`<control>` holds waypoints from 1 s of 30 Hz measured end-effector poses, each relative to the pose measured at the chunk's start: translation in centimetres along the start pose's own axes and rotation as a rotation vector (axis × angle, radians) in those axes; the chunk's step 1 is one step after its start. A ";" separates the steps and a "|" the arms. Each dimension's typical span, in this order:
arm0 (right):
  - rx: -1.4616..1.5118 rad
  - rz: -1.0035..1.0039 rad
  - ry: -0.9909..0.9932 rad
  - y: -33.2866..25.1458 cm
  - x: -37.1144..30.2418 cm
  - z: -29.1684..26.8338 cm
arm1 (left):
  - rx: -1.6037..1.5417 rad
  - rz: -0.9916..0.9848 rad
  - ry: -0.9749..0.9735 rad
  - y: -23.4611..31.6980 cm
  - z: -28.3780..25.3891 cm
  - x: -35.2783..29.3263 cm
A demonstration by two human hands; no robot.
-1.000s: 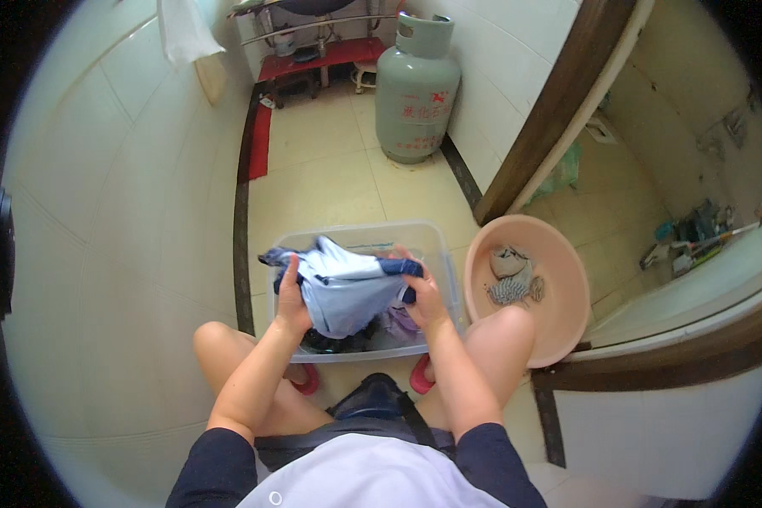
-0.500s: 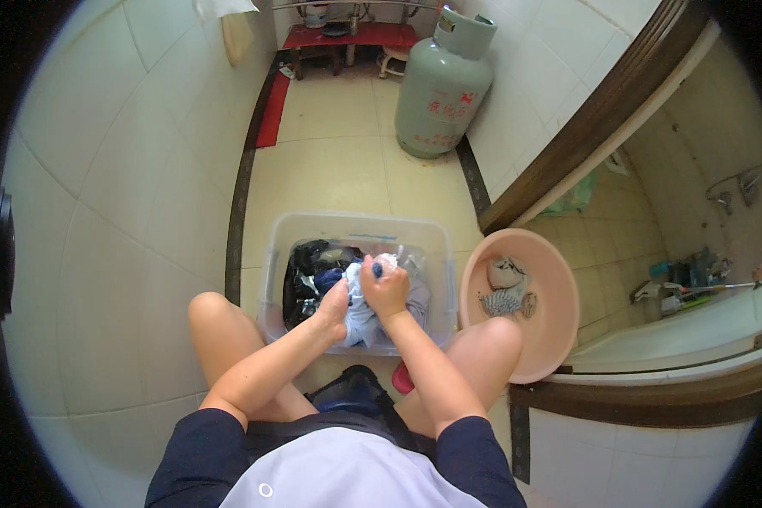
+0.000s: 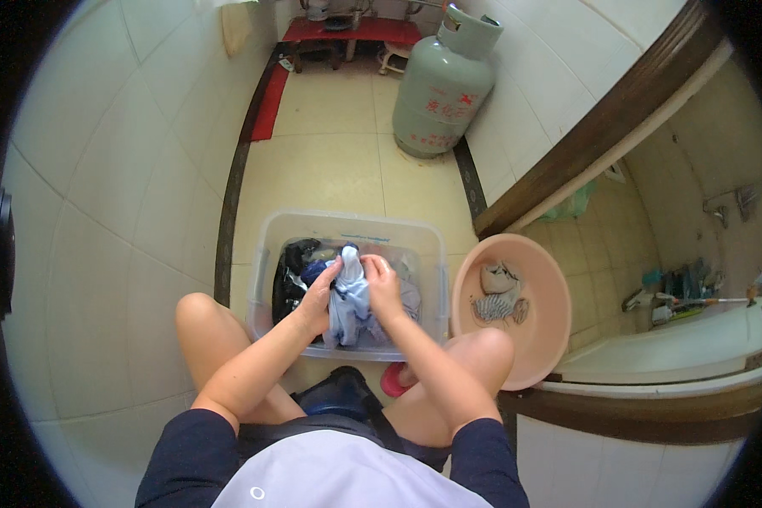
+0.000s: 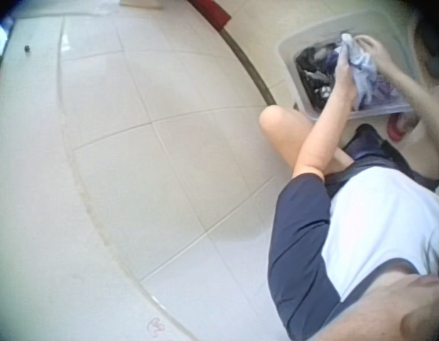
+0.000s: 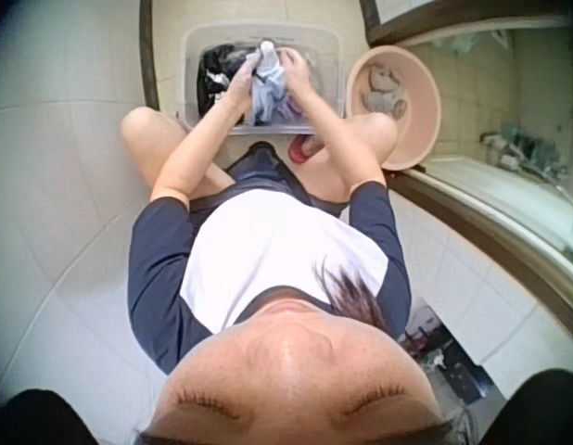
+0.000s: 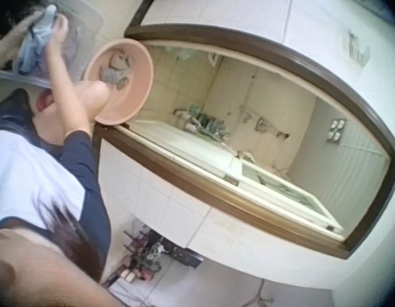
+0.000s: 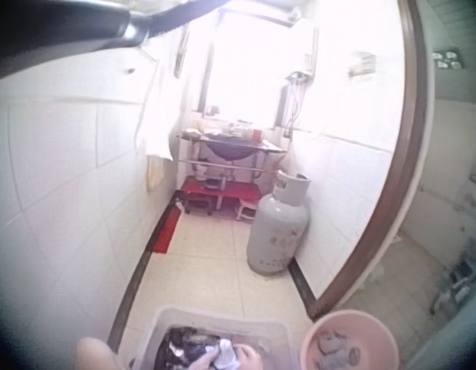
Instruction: The person sits on a small stool and hand-washes clothes in a clear plastic tub filled with water. They scrub various garments, including a dark blue item, using a green bar of soap and their hands. The person repeatedly scrubs, rinses, and wrings out the clothes within the tub.
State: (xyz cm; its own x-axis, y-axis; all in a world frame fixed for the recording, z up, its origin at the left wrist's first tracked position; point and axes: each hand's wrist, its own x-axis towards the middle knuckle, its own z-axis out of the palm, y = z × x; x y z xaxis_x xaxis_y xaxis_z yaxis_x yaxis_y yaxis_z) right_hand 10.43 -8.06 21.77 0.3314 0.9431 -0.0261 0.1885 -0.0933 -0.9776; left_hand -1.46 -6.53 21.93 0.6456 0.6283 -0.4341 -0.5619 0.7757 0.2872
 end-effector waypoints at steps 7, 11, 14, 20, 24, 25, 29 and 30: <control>-0.405 -1.183 -0.142 -3.0 -4.1 2.5 | 0.121 -0.149 0.025 -0.6 -2.9 0.2; -0.468 -0.656 0.134 -2.4 -1.4 1.8 | 0.102 -0.043 0.364 -3.1 -2.1 0.7; -0.374 -0.847 -0.002 -2.5 -2.1 1.9 | -0.205 0.176 -0.021 -3.9 -2.4 0.8; -0.500 -0.586 0.133 -1.0 -2.9 1.1 | 0.134 -0.056 0.275 -2.6 -1.7 -0.2; -0.043 -0.297 -0.170 -0.2 0.6 -1.7 | 0.409 0.065 0.399 0.0 1.2 -1.1; 0.035 -0.242 -0.301 -0.6 0.9 -2.4 | 0.386 0.061 0.362 1.1 1.8 -1.0; -0.605 -0.191 -0.733 -2.3 0.0 -3.6 | 0.174 0.088 0.219 4.2 2.1 -1.7; -0.469 -0.180 -0.704 -2.5 -0.3 -3.7 | 0.203 0.067 0.225 4.7 2.0 -1.7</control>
State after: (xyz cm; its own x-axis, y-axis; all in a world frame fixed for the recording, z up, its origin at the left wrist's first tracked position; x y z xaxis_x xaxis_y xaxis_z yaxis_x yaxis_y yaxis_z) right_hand 13.31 -9.28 24.97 -0.3603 0.9200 -0.1543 0.5967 0.1002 -0.7962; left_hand -4.11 -3.86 25.75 0.4672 0.6674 -0.5799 -0.4703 0.7430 0.4762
